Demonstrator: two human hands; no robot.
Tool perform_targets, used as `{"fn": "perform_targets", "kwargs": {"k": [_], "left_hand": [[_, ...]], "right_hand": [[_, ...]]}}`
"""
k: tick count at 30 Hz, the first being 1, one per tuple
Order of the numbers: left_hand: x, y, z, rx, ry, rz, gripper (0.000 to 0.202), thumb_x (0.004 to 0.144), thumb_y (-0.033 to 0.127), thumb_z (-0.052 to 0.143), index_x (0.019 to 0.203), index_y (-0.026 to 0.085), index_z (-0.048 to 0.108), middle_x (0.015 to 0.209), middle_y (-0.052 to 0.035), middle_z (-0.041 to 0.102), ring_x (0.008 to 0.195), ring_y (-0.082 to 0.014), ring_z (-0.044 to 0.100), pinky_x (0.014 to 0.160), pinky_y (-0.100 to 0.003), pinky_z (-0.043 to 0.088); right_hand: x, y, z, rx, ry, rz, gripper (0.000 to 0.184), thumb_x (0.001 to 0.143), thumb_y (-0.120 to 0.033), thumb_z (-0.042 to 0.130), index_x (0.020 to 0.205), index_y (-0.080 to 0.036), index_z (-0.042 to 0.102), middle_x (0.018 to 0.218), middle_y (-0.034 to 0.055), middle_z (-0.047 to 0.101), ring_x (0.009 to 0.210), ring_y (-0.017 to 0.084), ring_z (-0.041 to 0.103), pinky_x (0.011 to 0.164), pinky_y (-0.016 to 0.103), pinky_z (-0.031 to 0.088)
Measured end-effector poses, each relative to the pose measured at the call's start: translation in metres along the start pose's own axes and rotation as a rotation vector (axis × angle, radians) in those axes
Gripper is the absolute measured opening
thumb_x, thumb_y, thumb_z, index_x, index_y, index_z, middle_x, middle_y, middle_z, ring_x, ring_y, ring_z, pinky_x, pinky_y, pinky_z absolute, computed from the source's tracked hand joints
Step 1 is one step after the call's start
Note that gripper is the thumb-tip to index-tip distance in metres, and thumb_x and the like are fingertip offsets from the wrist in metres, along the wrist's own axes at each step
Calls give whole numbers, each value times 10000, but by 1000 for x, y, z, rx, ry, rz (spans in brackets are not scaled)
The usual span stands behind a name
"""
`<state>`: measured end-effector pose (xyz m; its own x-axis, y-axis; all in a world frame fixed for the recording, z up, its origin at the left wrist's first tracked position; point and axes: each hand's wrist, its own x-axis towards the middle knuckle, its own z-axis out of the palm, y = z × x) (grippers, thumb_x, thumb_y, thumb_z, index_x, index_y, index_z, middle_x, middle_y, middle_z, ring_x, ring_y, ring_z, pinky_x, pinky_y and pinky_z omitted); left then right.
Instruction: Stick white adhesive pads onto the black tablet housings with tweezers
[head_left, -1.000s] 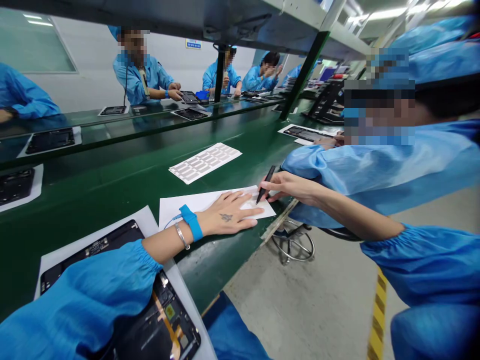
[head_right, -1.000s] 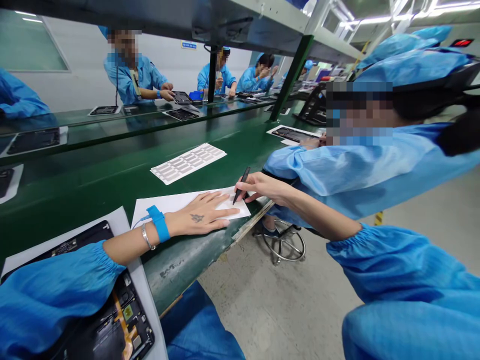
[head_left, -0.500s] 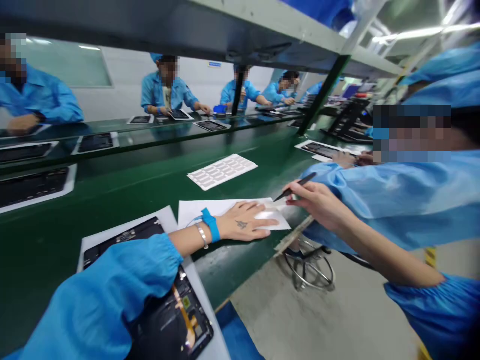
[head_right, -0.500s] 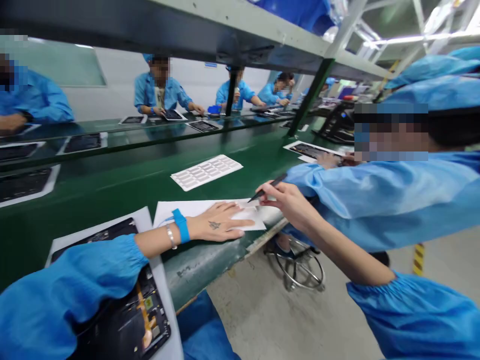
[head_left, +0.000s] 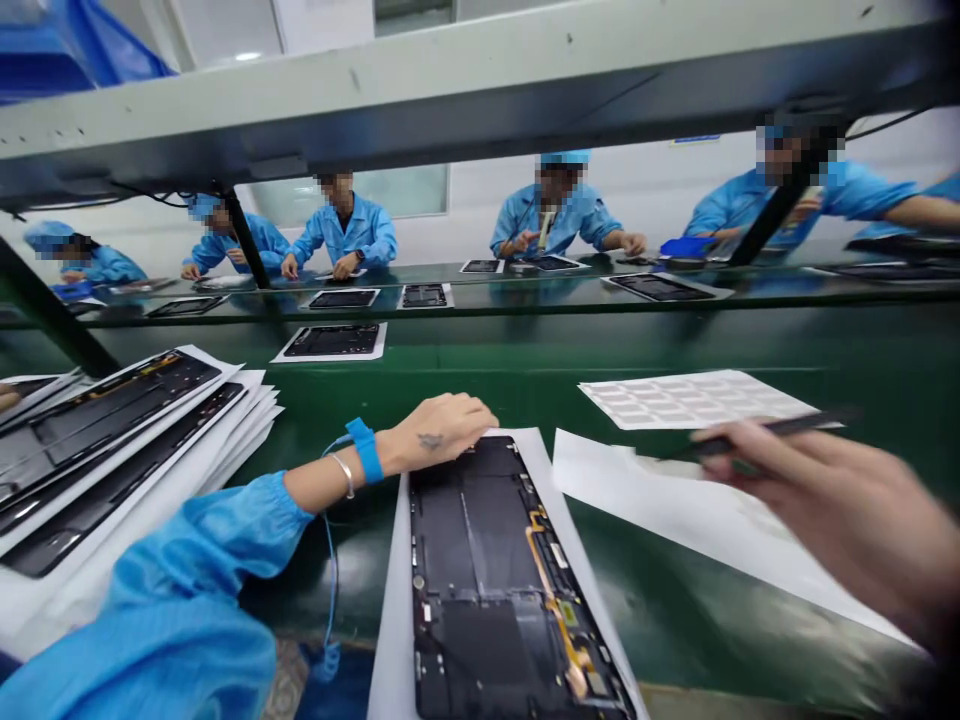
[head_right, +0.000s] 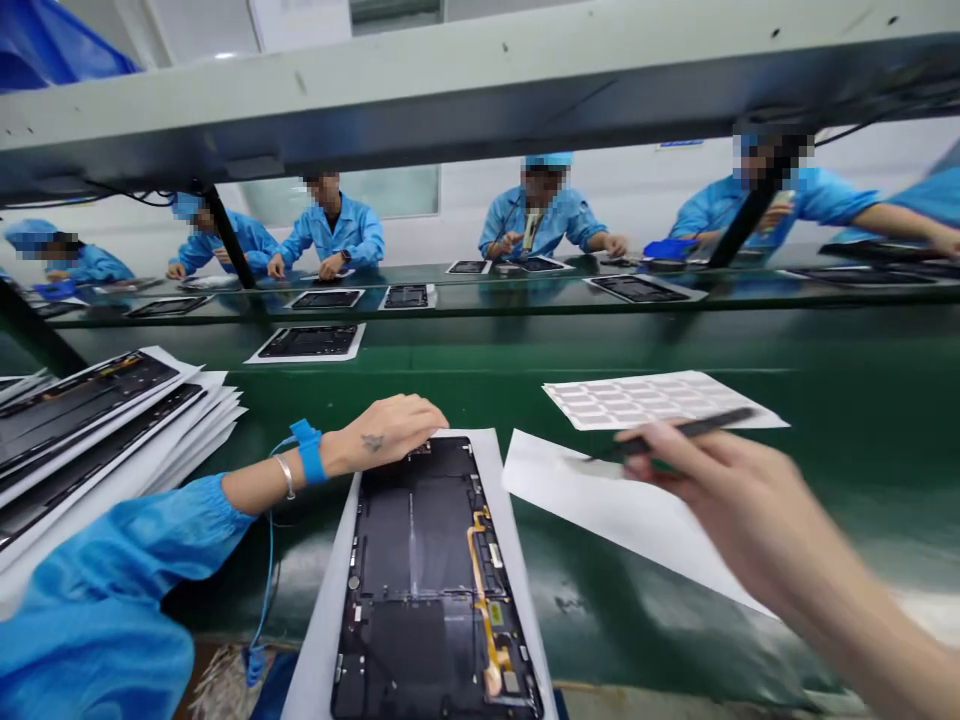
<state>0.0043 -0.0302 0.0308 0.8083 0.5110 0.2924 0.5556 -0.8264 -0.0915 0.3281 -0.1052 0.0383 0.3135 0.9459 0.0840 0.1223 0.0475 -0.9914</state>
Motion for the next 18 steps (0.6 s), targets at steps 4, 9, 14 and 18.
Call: {"fn": "perform_targets", "kwargs": {"k": [4,9,14,18], "left_hand": [[-25,-13,19,53,-13,-11,206,992,163,427,1011,150,632,1060,-57,674,933,-174,607,797,-300,459],[-32,-18,33,-18,-8,26,197,926,120,482,1033,171,640,1056,-40,680,922,-167,602,781,-294,459],[-35,-20,41,-94,-19,55,259,907,114,508,1115,198,638,1108,-33,675,956,-180,589,765,-309,449],[-34,-19,41,-111,-17,65,238,921,119,489,1077,193,652,1108,-41,668,949,-185,578,746,-317,434]], "right_hand": [[17,-3,89,66,-279,42,469,507,-655,831,635,-218,721,650,65,616,673,225,591,782,439,555],[32,15,140,10,-395,25,473,597,-638,790,510,-209,611,697,59,605,736,212,587,810,415,539],[37,29,137,-17,-399,115,462,615,-630,787,517,-214,609,767,71,621,767,218,585,766,382,541],[38,31,128,-44,-402,142,437,630,-617,786,538,-222,625,791,79,634,763,225,594,762,390,548]]}}
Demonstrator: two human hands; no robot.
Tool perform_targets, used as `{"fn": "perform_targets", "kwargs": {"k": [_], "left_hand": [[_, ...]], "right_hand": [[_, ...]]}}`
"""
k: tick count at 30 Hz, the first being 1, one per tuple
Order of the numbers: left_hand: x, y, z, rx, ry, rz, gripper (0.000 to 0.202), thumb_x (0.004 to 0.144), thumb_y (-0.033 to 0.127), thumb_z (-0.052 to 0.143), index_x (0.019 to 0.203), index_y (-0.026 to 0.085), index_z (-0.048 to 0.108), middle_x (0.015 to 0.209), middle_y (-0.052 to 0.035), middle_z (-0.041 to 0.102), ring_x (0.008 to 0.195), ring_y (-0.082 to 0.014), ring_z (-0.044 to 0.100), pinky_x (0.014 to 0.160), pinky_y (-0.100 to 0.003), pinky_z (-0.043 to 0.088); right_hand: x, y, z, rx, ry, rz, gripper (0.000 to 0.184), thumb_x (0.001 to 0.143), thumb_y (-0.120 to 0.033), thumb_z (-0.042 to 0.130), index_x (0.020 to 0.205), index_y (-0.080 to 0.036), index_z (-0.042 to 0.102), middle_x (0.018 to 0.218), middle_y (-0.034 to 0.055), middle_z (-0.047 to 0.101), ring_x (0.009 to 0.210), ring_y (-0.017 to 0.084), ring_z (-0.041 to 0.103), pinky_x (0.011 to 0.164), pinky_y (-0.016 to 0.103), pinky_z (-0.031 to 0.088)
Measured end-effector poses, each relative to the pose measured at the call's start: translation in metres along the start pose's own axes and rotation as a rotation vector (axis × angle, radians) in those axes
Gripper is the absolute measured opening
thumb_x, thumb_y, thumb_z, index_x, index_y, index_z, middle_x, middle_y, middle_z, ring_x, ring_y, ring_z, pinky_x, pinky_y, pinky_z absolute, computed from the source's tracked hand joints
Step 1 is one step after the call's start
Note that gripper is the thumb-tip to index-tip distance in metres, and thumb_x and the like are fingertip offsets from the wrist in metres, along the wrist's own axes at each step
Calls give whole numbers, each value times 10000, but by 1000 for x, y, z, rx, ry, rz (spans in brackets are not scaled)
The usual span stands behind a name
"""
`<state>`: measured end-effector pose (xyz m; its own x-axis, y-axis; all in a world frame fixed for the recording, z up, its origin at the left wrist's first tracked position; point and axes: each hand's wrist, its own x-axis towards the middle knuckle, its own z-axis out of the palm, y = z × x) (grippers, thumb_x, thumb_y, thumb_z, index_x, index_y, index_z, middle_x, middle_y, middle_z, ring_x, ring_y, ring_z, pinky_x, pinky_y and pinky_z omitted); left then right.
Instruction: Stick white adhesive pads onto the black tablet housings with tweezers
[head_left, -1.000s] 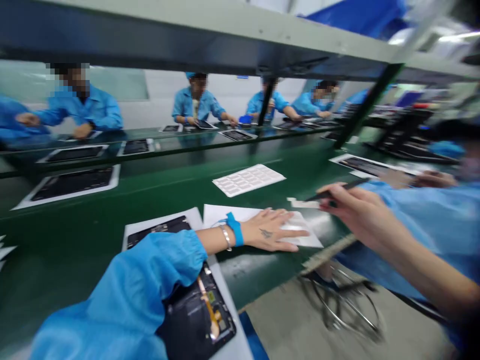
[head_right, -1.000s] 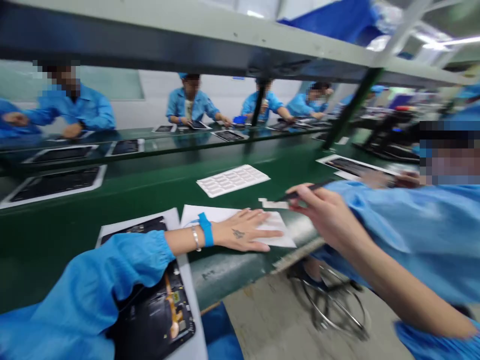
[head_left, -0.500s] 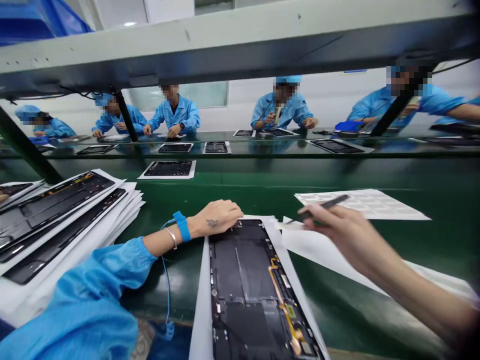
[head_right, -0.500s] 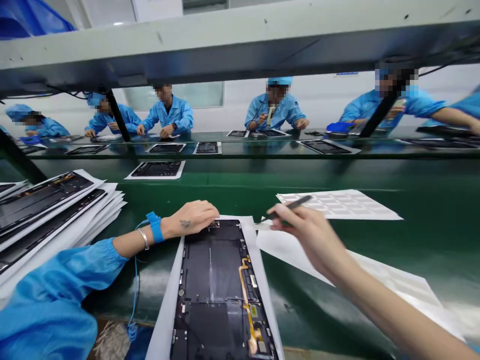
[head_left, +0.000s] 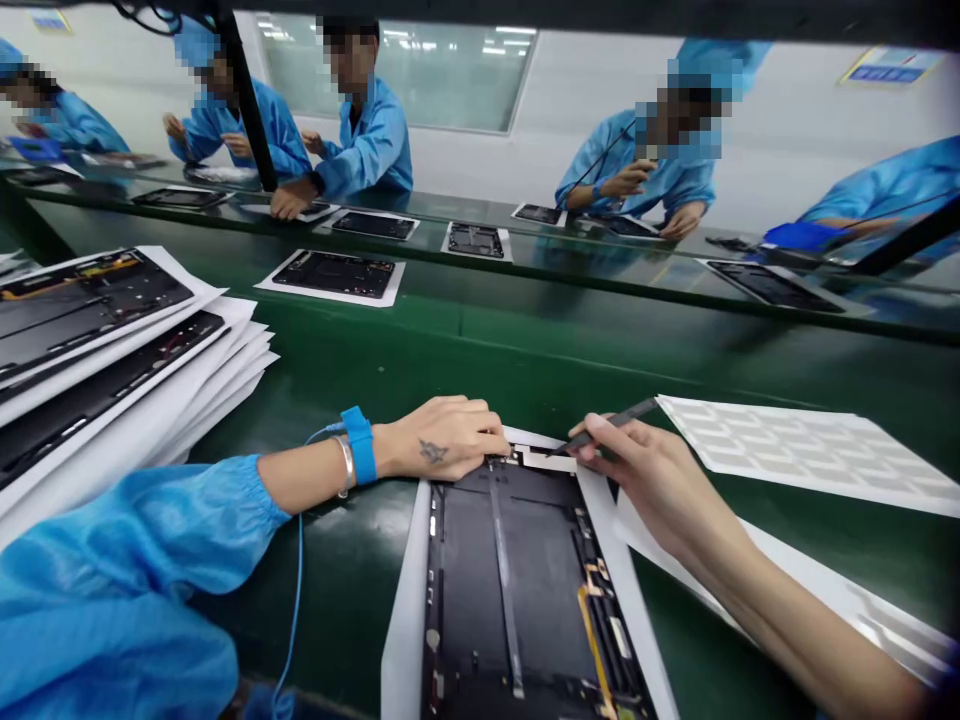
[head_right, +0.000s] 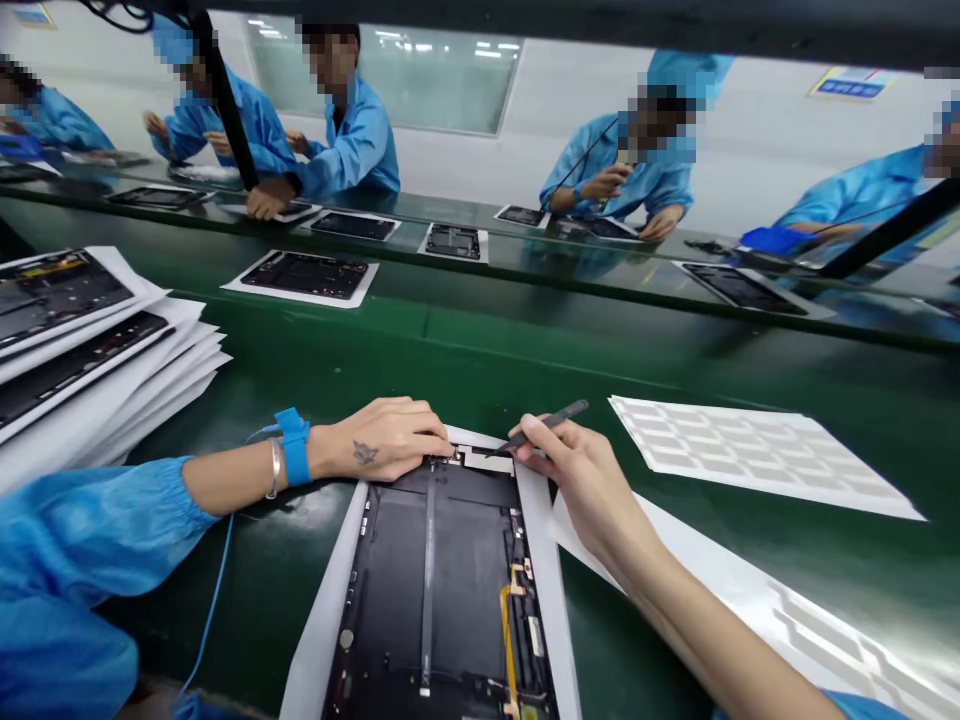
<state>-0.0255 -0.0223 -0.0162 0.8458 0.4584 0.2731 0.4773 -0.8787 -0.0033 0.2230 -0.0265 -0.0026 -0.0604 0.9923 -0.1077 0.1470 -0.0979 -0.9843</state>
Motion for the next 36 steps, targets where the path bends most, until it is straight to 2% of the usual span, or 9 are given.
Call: {"fn": "perform_targets", "kwargs": {"k": [10,18,36], "left_hand": [[1,1,-2,-18,13,6,231,922,113,469,1031,191,657,1071,-42,668,925,-184,566,733,-316,421],[2,1,-3,-6,-34,-10,261,931,128,441,1056,198,659,1109,-41,674,955,-190,568,772,-327,421],[2,0,-1,-12,19,19,248,908,112,464,1039,186,662,1078,-42,679,935,-190,575,741,-325,419]], "right_hand": [[5,-3,-5,-78,-82,16,464,653,-646,763,523,-220,634,788,78,642,844,244,613,787,389,546],[7,-6,-4,-53,-87,39,475,604,-645,797,485,-212,643,793,82,647,834,234,596,782,380,543],[8,-5,-4,-39,-94,55,482,609,-628,810,513,-182,656,762,62,640,801,190,589,767,321,535]]}}
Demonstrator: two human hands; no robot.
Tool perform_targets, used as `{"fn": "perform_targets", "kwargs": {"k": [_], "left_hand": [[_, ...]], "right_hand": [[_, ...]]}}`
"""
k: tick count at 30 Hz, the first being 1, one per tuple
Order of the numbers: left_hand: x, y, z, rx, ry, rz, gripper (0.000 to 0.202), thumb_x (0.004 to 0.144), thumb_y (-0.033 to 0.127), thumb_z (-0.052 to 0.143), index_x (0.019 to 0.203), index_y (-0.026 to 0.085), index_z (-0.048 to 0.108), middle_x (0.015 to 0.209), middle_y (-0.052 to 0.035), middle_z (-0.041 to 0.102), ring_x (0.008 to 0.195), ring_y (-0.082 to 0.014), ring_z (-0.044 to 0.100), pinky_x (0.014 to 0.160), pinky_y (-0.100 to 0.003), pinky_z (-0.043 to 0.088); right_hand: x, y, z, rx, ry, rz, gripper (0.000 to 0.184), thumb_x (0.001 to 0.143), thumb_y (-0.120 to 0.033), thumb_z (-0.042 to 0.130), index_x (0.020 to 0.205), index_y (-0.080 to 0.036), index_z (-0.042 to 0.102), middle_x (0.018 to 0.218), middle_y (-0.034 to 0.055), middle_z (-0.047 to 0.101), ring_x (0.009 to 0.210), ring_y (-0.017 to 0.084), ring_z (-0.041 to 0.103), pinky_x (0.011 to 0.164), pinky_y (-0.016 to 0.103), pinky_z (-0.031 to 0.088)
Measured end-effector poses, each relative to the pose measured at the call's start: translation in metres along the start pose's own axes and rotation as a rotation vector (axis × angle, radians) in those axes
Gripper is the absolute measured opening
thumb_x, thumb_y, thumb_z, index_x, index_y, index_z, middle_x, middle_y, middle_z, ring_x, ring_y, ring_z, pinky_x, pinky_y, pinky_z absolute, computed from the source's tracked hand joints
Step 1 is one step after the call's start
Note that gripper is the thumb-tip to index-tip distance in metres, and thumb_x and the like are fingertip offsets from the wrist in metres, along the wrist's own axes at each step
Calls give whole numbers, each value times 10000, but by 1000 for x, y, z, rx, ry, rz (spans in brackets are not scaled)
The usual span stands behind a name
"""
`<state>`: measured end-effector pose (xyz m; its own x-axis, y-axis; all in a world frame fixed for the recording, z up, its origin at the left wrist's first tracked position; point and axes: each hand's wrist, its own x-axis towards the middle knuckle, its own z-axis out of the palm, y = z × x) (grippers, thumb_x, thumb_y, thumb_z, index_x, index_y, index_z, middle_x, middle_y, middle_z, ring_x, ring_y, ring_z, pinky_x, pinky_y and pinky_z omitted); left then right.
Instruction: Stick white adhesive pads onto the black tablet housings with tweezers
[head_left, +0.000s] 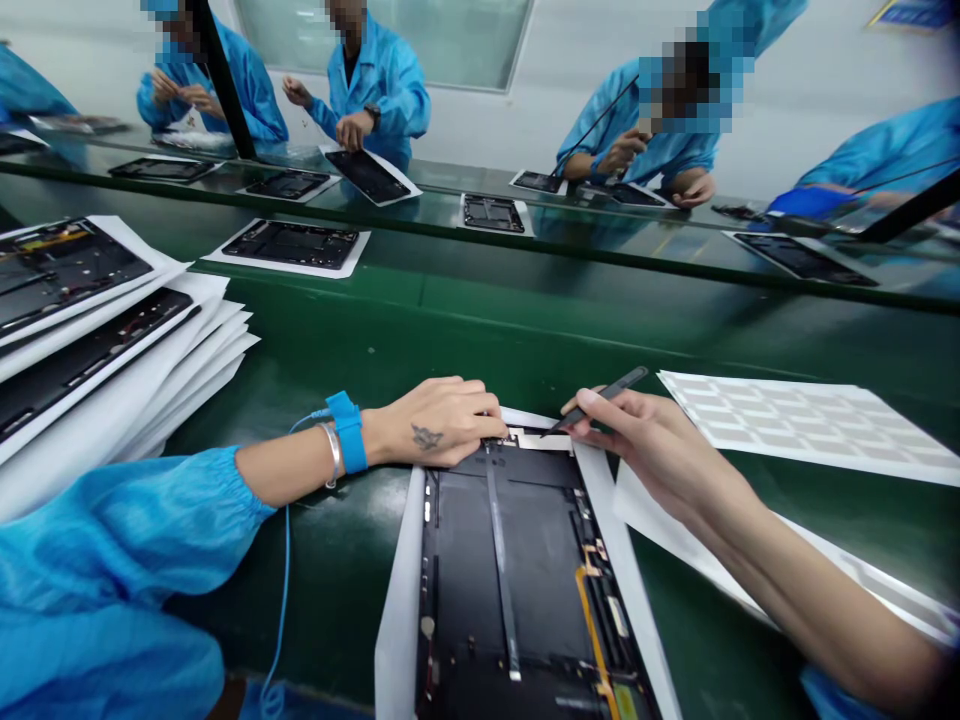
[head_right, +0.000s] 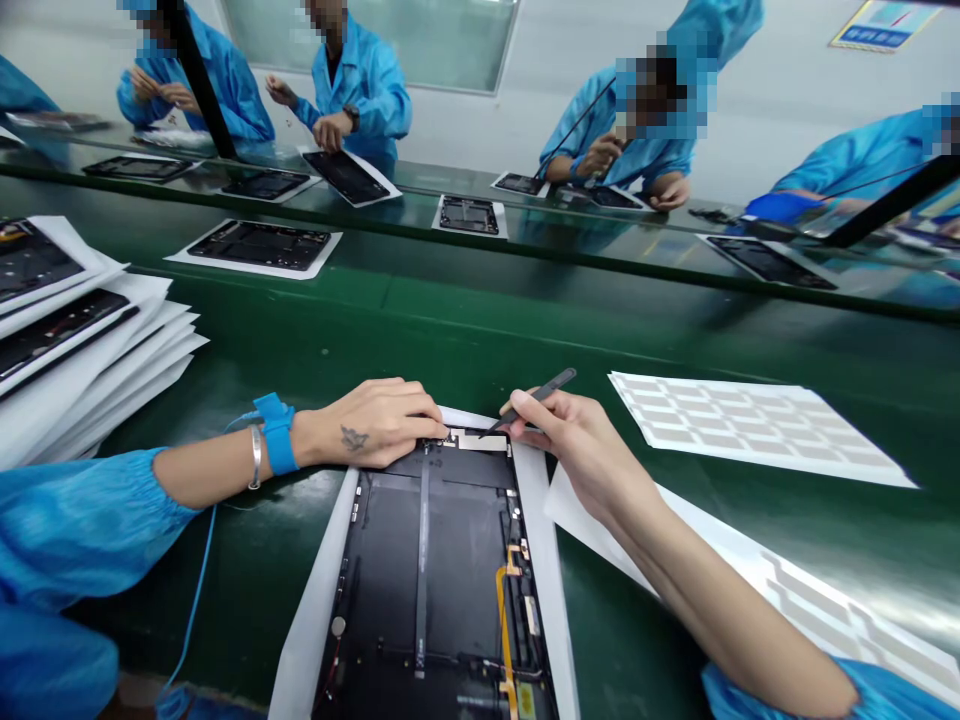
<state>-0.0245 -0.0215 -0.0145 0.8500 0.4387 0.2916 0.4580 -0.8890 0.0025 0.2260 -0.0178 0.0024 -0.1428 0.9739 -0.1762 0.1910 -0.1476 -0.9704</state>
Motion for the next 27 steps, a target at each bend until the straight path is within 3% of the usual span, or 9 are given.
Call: {"fn": "perform_targets", "kwargs": {"k": [18,27], "left_hand": [[0,2,-4,30,-43,-21,323,914,98,440,1184,181,598,1102,-58,662,922,-191,556,743,-323,415],[0,0,-3,-8,-58,-23,299,893,97,458,1138,164,618,1121,-60,662,950,-198,560,781,-329,433]], "right_hand": [[1,1,3,15,15,-12,474,585,-627,824,561,-182,662,710,52,630,766,187,596,767,327,537],[0,2,3,2,16,-22,482,597,-634,812,569,-177,661,717,47,630,776,181,592,785,317,514]]}}
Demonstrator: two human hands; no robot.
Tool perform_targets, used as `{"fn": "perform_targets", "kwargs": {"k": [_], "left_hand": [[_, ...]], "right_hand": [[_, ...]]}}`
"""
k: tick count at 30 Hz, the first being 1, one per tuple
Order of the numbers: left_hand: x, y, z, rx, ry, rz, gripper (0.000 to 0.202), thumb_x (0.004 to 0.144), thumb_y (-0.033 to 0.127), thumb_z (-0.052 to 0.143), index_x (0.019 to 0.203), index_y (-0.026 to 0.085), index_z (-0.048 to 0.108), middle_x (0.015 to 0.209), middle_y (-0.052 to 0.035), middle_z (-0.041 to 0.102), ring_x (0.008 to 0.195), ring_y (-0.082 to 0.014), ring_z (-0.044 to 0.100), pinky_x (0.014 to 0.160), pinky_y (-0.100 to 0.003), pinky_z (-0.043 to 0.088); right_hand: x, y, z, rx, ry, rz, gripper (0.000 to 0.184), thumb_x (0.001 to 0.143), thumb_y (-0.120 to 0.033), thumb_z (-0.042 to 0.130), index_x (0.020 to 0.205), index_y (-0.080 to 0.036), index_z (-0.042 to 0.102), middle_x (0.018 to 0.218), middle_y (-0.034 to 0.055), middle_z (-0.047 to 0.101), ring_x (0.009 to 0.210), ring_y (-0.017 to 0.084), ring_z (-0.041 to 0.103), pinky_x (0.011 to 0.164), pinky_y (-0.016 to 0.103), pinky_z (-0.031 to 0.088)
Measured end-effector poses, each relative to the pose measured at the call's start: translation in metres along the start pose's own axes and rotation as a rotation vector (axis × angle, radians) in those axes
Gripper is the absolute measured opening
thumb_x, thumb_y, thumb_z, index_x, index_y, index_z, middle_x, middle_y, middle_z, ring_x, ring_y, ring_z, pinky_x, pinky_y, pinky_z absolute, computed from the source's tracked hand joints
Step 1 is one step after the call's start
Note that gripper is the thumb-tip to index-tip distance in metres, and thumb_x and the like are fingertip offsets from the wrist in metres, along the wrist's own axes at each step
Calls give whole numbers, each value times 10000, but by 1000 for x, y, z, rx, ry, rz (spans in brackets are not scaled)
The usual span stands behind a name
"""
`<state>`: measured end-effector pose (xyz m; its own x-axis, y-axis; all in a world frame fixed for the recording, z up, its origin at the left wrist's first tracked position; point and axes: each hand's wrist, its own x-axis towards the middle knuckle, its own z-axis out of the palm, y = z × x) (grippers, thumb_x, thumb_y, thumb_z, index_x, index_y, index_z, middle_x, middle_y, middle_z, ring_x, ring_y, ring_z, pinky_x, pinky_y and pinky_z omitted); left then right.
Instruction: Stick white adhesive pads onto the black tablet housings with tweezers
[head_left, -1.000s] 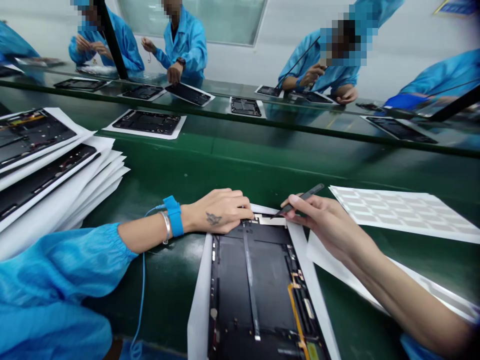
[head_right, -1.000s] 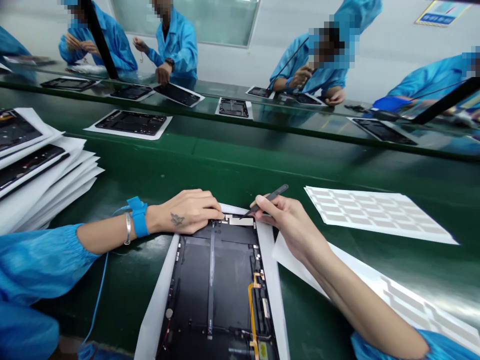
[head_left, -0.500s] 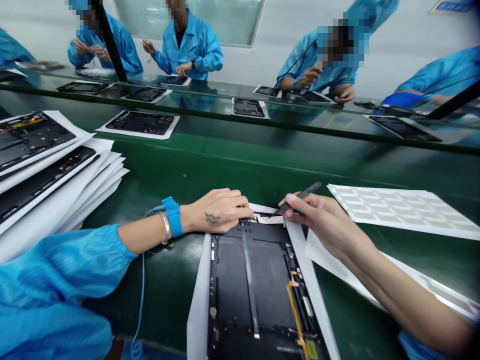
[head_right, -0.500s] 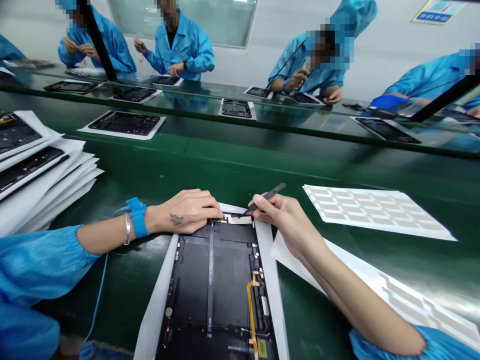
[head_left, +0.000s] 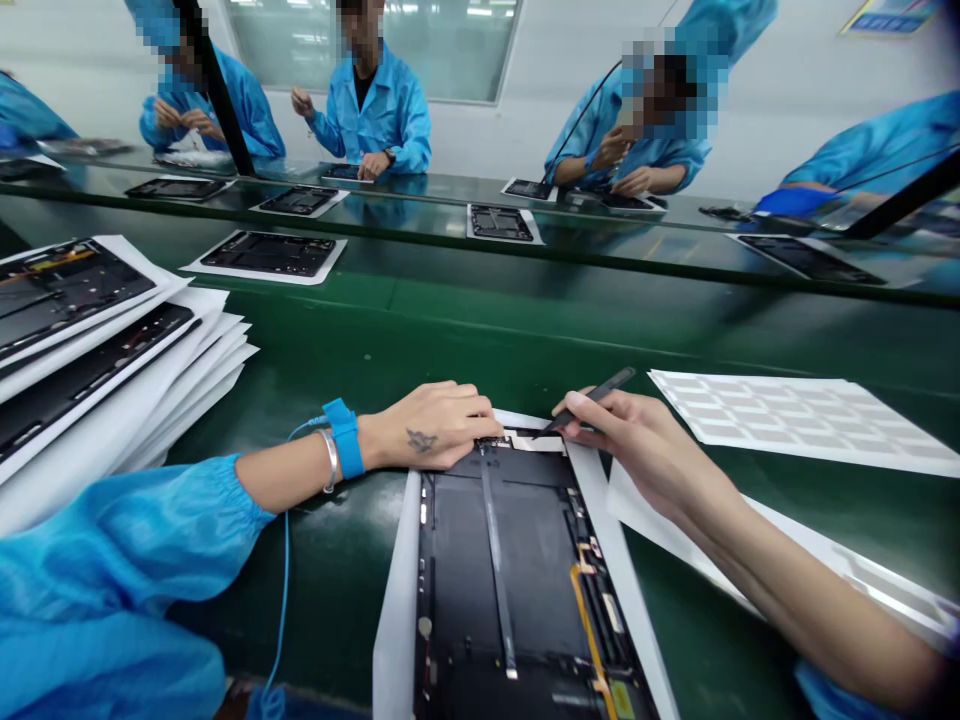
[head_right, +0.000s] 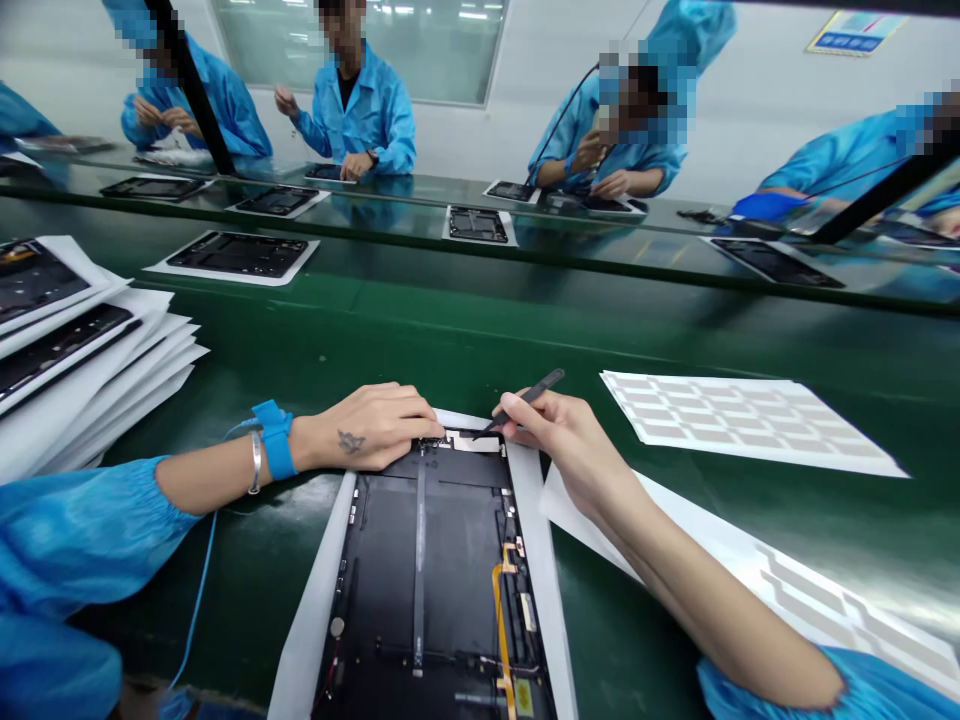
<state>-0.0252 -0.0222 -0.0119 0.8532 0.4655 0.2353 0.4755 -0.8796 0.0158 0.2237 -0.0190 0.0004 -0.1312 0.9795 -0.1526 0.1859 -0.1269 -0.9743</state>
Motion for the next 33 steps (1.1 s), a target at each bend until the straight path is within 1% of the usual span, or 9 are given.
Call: {"fn": "perform_targets", "kwargs": {"k": [5,9,12,14,17,20,28,30,33], "left_hand": [[1,1,-1,-3,7,-7,347,896,88,456,1192,190,605,1117,-54,645,918,-198,542,761,-331,423],[1,2,-2,-7,-14,-32,356,887,81,468,1190,205,606,1129,-54,632,930,-198,530,774,-328,418],[1,2,-3,-7,-19,-32,354,890,84,474,1194,203,609,1121,-57,628,925,-195,532,762,-327,422],[0,3,-3,-9,-14,-22,348,895,83,470,1191,197,614,1099,-60,628,913,-192,537,754,-330,431],[0,3,-2,-12,7,-18,336,895,86,475,1177,187,626,1079,-62,633,919,-191,547,762,-330,439],[0,3,0,-9,16,-17,323,887,94,485,1158,185,635,1060,-63,640,917,-195,549,760,-327,436],[1,3,-2,-24,1,-18,323,877,82,475,1136,178,641,1078,-64,651,936,-200,550,781,-328,435],[1,3,-2,-19,-5,-25,325,878,84,476,1142,182,638,1079,-66,653,934,-198,551,777,-326,433],[1,3,-2,-21,6,-20,320,886,92,483,1152,184,635,1082,-60,654,936,-198,554,780,-326,429]], "right_hand": [[-1,-1,3,-68,31,-55,514,572,-678,797,612,-181,673,701,36,637,688,160,567,733,316,497],[-1,2,1,-136,73,-67,548,550,-720,775,661,-192,684,696,39,656,685,186,597,696,330,502],[-5,3,1,-200,142,-163,518,636,-719,720,703,-206,695,741,48,686,723,220,636,718,359,514],[-10,3,3,-276,139,-275,460,730,-681,668,739,-223,713,808,56,713,771,242,652,729,369,512],[-17,1,11,-386,52,-397,389,814,-605,620,694,-247,716,870,70,738,813,268,666,725,379,510],[-20,-1,17,-420,12,-449,348,838,-557,613,669,-271,719,878,76,746,829,283,675,756,402,512],[-23,5,18,-439,-44,-684,120,870,-355,649,858,-286,747,845,52,734,818,246,663,756,390,517],[-24,7,17,-449,-51,-703,103,878,-320,642,876,-283,738,853,49,733,817,238,664,751,381,516],[-25,7,18,-481,-9,-665,149,897,-362,611,856,-284,731,830,48,729,802,238,664,733,376,516]]}}
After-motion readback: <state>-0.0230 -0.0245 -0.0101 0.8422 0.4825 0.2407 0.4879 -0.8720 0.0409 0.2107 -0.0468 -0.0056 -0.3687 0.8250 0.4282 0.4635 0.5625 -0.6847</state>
